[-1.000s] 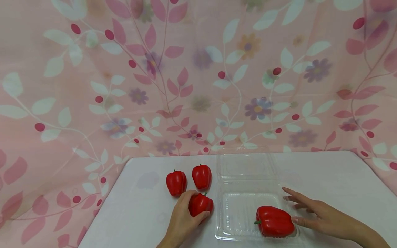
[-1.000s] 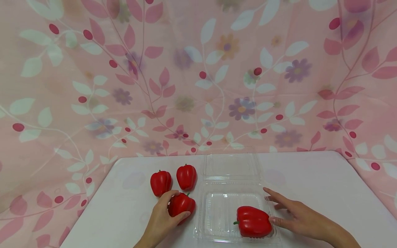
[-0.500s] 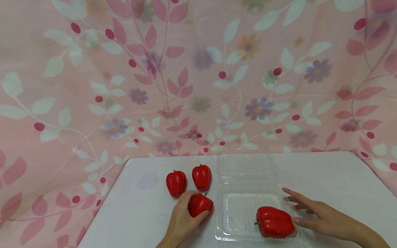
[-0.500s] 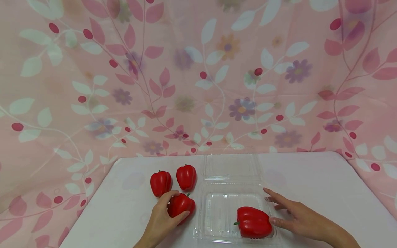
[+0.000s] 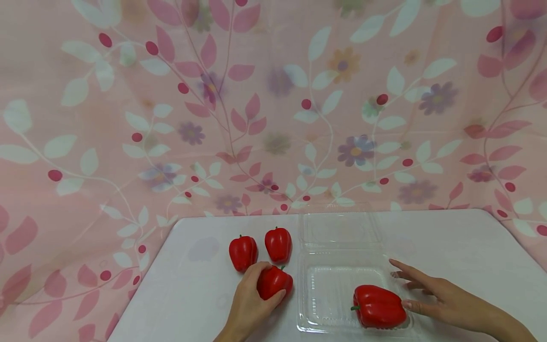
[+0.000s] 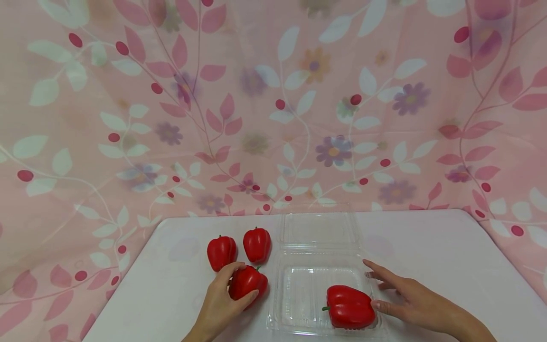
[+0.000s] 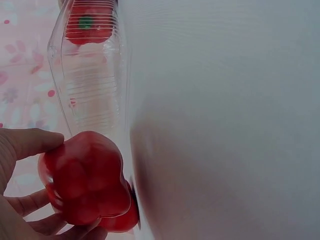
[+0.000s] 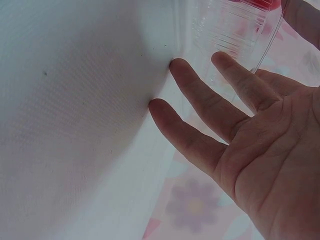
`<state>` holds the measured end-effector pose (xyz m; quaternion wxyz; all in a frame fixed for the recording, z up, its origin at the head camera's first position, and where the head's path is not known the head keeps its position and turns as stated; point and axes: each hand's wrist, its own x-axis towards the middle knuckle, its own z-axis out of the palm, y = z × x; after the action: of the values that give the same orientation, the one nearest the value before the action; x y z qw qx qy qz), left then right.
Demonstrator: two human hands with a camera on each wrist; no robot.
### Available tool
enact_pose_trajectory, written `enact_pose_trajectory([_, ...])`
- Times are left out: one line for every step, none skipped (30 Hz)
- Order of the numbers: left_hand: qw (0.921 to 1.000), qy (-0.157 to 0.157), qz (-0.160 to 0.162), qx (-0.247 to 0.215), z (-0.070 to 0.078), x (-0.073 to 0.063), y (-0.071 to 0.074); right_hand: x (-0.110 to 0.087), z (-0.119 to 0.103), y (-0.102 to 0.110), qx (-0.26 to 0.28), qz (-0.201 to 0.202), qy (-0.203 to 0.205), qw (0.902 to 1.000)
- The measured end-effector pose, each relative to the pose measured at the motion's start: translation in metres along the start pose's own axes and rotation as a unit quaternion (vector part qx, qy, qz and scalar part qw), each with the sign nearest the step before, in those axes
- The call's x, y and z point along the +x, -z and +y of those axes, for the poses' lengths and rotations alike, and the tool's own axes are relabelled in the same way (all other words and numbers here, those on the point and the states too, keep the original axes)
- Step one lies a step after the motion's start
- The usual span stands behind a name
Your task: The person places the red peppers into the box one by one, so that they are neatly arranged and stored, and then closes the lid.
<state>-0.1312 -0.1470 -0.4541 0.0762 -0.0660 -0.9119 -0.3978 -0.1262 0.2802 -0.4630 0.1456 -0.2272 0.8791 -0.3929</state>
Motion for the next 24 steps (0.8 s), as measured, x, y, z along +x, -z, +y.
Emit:
enact_pose_trajectory([1.0,0.0,0.001,0.0,0.0003,-0.0002,0.0002,-0.0001,-0.0001,0.0,0.0,0.0,0.001,1.0])
enact_pose_trajectory([1.0,0.001,0.002,0.0,0.0008,-0.0003,0.0005,-0.0003,-0.0003,0.0001,-0.001,0.0,0.002,1.0])
enact_pose_trajectory([1.0,0.0,0.004,0.0,0.0013,-0.0005,0.0007,-0.0003,-0.0005,0.0001,-0.001,0.0,0.002,1.0])
enact_pose_trajectory([1.0,-0.001,0.006,0.0,0.0017,-0.0005,0.0009,-0.0004,-0.0007,0.0002,-0.001,0.0,0.002,1.0])
enact_pose_trajectory([1.0,-0.003,0.007,0.001,0.0022,-0.0004,0.0012,-0.0005,-0.0008,0.0002,-0.001,0.0,0.002,1.0])
enact_pose_trajectory([1.0,-0.004,0.008,0.001,0.0026,-0.0003,0.0014,-0.0007,-0.001,0.0003,-0.002,0.001,0.003,1.0])
enact_pose_trajectory([0.9999,-0.005,0.01,0.0,0.003,-0.0004,0.0017,-0.0009,-0.001,0.0004,-0.003,0.001,0.003,1.0])
enact_pose_trajectory([0.9999,-0.005,0.011,-0.001,0.0035,-0.0004,0.0021,-0.001,-0.0011,0.0004,-0.004,0.002,0.003,1.0])
enact_pose_trajectory([0.9999,-0.006,0.012,-0.002,0.004,-0.0004,0.0024,-0.0013,-0.0011,0.0005,-0.005,0.003,0.004,1.0])
enact_pose_trajectory([0.9999,-0.005,0.013,-0.003,0.0044,-0.0003,0.0027,-0.0015,-0.001,0.0005,-0.006,0.003,0.005,1.0])
enact_pose_trajectory([0.9999,-0.005,0.015,-0.005,0.0048,-0.0004,0.0031,-0.0017,-0.0008,0.0005,-0.007,0.004,0.005,1.0])
enact_pose_trajectory([0.9998,-0.005,0.017,-0.008,0.0052,-0.0005,0.0034,-0.0019,-0.0006,0.0005,-0.009,0.004,0.006,0.9999])
enact_pose_trajectory([0.9998,-0.005,0.019,-0.01,0.0056,-0.0006,0.0037,-0.0021,-0.0003,0.0005,-0.009,0.004,0.006,0.9999])
enact_pose_trajectory([0.9997,-0.006,0.022,-0.012,0.0059,-0.0006,0.004,-0.0022,-0.0001,0.0006,-0.009,0.004,0.007,0.9999])
enact_pose_trajectory([0.9996,-0.008,0.024,-0.014,0.0063,-0.0006,0.0043,-0.0023,0.0002,0.0006,-0.01,0.004,0.008,0.9999])
enact_pose_trajectory([0.9994,-0.01,0.027,-0.016,0.0066,-0.0005,0.0044,-0.0024,0.0005,0.0007,-0.01,0.004,0.008,0.9999])
enact_pose_trajectory([0.9993,-0.013,0.03,-0.018,0.0069,-0.0004,0.0047,-0.0025,0.0007,0.0008,-0.009,0.004,0.009,0.9999])
enact_pose_trajectory([0.9992,-0.015,0.032,-0.018,0.0072,-0.0004,0.0048,-0.0025,0.0008,0.0009,-0.009,0.003,0.009,0.9999])
enact_pose_trajectory([0.9991,-0.018,0.034,-0.02,0.0076,-0.0004,0.005,-0.0025,0.0009,0.0009,-0.008,0.003,0.009,0.9999])
enact_pose_trajectory([0.9989,-0.021,0.035,-0.021,0.0079,-0.0004,0.0052,-0.0025,0.0009,0.0009,-0.008,0.003,0.01,0.9999])
enact_pose_trajectory([0.9988,-0.023,0.037,-0.023,0.0083,-0.0005,0.0054,-0.0024,0.0009,0.0009,-0.009,0.003,0.009,0.9999])
enact_pose_trajectory([0.9986,-0.026,0.039,-0.025,0.0087,-0.0005,0.0055,-0.0023,0.0009,0.0009,-0.009,0.003,0.009,0.9999])
enact_pose_trajectory([0.9984,-0.028,0.04,-0.028,0.009,-0.0006,0.0056,-0.0022,0.0007,0.0009,-0.01,0.003,0.008,0.9999])
enact_pose_trajectory([0.9982,-0.029,0.042,-0.031,0.0094,-0.0007,0.0057,-0.0021,0.0007,0.0008,-0.011,0.003,0.007,0.9999])
